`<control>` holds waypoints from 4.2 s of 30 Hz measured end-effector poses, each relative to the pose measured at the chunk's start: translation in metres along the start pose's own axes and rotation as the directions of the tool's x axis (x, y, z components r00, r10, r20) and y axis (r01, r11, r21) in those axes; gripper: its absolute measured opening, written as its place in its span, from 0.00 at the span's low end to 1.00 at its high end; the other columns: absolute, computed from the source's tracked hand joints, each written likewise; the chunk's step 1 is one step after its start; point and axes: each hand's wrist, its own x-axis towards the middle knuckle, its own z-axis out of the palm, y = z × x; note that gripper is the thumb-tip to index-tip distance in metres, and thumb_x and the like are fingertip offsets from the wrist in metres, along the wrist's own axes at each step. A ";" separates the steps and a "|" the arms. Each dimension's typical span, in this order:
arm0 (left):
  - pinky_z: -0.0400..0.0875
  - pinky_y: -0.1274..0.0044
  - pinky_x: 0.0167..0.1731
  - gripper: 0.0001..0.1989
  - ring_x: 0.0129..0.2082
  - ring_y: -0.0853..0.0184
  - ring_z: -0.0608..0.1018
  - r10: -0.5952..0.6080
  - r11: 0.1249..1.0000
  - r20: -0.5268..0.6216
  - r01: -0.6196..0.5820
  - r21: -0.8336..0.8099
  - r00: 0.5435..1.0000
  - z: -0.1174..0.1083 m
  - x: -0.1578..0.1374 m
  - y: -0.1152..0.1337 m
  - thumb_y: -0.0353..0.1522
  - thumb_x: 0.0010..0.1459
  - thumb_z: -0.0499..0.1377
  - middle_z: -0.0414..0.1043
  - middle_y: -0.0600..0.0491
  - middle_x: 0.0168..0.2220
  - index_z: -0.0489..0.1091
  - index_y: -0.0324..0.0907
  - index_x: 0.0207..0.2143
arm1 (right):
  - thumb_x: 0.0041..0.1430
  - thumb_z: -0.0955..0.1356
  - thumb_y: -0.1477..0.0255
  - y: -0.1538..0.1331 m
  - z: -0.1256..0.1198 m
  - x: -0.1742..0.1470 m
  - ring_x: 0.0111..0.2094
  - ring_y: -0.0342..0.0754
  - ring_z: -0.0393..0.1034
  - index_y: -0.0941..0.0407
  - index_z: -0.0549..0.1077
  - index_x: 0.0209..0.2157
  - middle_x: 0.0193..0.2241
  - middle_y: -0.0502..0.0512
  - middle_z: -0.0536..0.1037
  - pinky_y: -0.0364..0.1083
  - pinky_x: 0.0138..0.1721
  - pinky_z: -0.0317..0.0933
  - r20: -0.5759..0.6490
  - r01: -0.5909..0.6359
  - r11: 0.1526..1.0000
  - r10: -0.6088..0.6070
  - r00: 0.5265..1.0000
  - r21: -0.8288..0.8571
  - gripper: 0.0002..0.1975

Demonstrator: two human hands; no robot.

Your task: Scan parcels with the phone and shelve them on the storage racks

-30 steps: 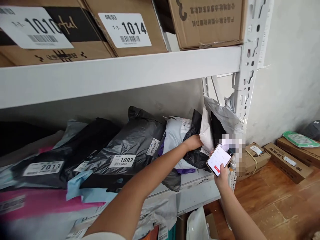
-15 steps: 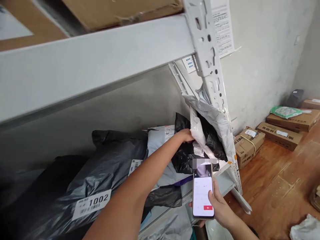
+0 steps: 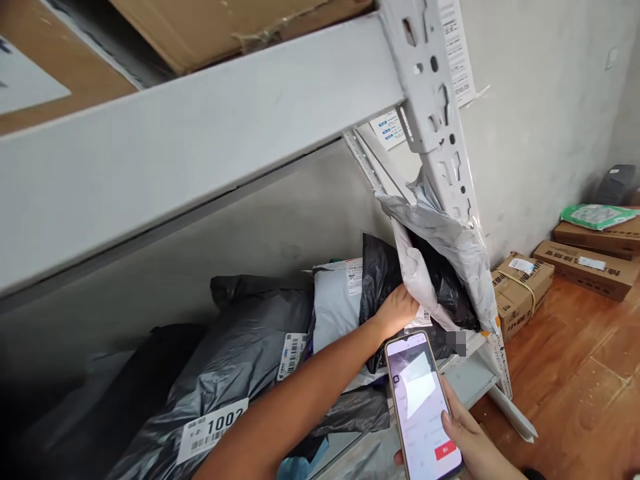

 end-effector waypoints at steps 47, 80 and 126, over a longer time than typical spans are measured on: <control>0.36 0.54 0.71 0.27 0.73 0.62 0.51 0.169 0.981 0.003 -0.168 -0.095 0.986 -0.024 -0.018 -0.045 0.37 0.72 0.50 0.61 0.48 0.68 0.54 0.44 0.70 | 0.50 0.75 0.47 -0.034 0.066 0.035 0.26 0.52 0.79 0.50 0.40 0.64 0.27 0.52 0.81 0.39 0.16 0.66 -0.053 0.075 0.987 -0.083 0.995 -0.144 0.54; 0.38 0.53 0.71 0.28 0.73 0.60 0.51 0.165 0.978 0.034 -0.160 -0.132 0.986 -0.029 -0.017 -0.042 0.36 0.70 0.51 0.58 0.48 0.69 0.52 0.47 0.70 | 0.51 0.75 0.72 -0.034 0.043 0.027 0.37 0.53 0.80 0.49 0.41 0.69 0.41 0.56 0.84 0.45 0.29 0.72 0.133 0.164 0.972 -0.142 0.981 -0.166 0.53; 0.40 0.55 0.71 0.26 0.73 0.62 0.50 0.183 0.960 -0.041 -0.187 -0.210 0.982 -0.027 -0.020 -0.044 0.35 0.70 0.46 0.59 0.47 0.68 0.54 0.45 0.69 | 0.57 0.75 0.68 -0.039 0.045 0.022 0.36 0.47 0.78 0.46 0.32 0.69 0.41 0.53 0.82 0.44 0.32 0.72 0.188 0.186 0.958 -0.146 0.971 -0.218 0.54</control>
